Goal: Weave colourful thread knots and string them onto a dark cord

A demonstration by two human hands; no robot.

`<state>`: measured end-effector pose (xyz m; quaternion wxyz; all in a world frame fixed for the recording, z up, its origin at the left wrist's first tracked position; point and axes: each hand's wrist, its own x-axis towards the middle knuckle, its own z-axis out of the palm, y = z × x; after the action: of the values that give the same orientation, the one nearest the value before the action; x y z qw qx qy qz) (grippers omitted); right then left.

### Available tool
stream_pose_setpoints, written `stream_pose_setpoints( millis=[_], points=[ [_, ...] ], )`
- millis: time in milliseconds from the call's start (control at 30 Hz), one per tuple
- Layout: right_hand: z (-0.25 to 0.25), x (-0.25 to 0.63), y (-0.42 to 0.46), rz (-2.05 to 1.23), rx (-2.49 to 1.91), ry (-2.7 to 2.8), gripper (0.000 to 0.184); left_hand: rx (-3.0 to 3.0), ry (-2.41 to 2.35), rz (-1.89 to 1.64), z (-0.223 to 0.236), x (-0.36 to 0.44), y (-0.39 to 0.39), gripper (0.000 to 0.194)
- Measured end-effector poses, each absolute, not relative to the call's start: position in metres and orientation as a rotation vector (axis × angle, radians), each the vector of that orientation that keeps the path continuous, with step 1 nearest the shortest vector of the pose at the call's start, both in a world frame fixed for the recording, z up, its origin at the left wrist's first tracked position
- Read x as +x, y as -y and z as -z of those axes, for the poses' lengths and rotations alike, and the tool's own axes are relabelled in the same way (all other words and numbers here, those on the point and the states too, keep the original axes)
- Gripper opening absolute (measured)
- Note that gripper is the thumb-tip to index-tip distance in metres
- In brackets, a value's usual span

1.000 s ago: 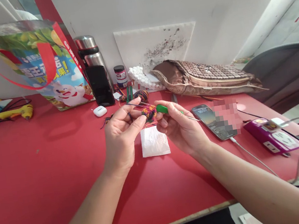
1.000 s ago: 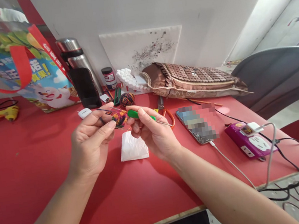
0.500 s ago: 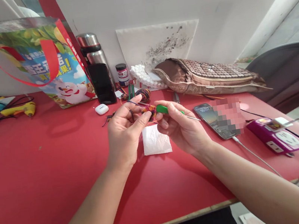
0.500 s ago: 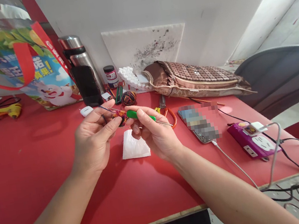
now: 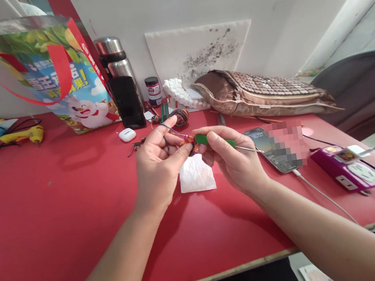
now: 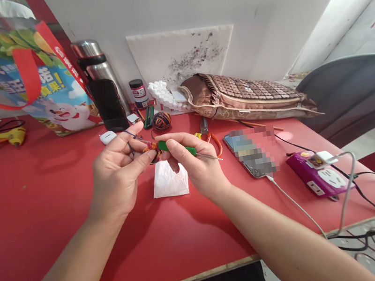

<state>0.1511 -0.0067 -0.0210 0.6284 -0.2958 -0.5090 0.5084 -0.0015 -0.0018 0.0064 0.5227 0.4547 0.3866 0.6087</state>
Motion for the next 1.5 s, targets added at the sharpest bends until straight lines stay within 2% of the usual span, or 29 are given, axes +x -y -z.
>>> stream_pose_setpoints(
  millis=[133, 200, 300, 533, 667, 867, 1100, 1333, 1500],
  points=[
    [0.028, 0.149, 0.012, -0.701, -0.782, 1.424, 0.018, 1.036, -0.936, -1.454, -0.005, 0.004, 0.004, 0.046],
    [0.031, 0.147, 0.014, -0.591, -0.778, 1.469, 0.019, 0.971, -0.893, -1.433, -0.004, 0.004, 0.003, 0.046],
    [0.031, 0.143, 0.015, -0.730, -0.723, 1.351, 0.019, 0.907, -0.823, -1.372, -0.005, 0.000, -0.001, 0.041],
    [0.019, 0.142, 0.002, -1.563, -0.517, 0.833, 0.026, 0.864, -0.748, -1.260, -0.010, -0.011, -0.005, 0.043],
    [0.017, 0.145, -0.003, -1.748, -0.523, 0.693, 0.037, 0.908, -0.734, -1.148, -0.011, -0.012, -0.004, 0.043],
    [0.012, 0.156, -0.007, -1.746, -0.640, 0.734, 0.056, 1.013, -0.705, -1.082, -0.016, -0.010, 0.002, 0.049],
    [0.011, 0.164, -0.012, -1.565, -0.720, 0.869, 0.061, 1.134, -0.781, -1.091, -0.016, -0.009, 0.004, 0.051],
    [0.009, 0.170, -0.014, -1.472, -0.760, 0.976, 0.067, 1.226, -0.805, -1.087, -0.018, -0.009, 0.006, 0.047],
    [0.008, 0.173, -0.013, -1.434, -0.798, 0.992, 0.070, 1.277, -0.852, -1.077, -0.019, -0.009, 0.005, 0.052]
  ],
)
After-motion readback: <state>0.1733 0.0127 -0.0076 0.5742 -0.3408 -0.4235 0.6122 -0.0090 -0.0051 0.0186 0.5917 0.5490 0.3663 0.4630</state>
